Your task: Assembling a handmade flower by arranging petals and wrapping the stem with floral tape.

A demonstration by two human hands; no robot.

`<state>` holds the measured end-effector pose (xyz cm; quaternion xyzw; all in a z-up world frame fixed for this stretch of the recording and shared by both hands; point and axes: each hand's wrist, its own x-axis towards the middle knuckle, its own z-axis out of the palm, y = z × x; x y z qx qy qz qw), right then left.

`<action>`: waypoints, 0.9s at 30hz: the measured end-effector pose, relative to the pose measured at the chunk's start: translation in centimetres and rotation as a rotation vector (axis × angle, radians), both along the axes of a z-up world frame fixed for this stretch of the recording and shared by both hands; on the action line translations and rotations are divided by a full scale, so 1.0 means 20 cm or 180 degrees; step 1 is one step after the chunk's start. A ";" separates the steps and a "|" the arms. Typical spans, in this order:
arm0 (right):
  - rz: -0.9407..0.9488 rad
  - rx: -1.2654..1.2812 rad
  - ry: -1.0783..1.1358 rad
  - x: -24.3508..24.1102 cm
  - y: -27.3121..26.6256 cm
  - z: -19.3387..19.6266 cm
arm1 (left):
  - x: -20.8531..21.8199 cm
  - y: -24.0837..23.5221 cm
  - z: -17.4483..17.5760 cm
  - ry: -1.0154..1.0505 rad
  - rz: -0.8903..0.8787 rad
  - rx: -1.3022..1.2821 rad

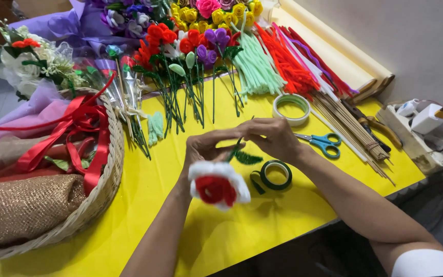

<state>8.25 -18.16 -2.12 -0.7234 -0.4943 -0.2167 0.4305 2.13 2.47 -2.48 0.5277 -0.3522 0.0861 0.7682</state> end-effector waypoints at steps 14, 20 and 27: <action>0.0018 0.0195 0.0356 0.19 -0.04 -0.17 | 0.01 -0.01 -0.09 -0.0007 0.1823 -0.0263; 0.0216 0.0025 0.0389 0.07 0.01 -0.05 | 0.08 0.06 -0.19 0.0005 0.2254 -0.0240; 0.0218 -0.0130 0.0220 -0.06 0.04 0.04 | -0.04 0.03 0.12 0.0616 0.2406 -0.0653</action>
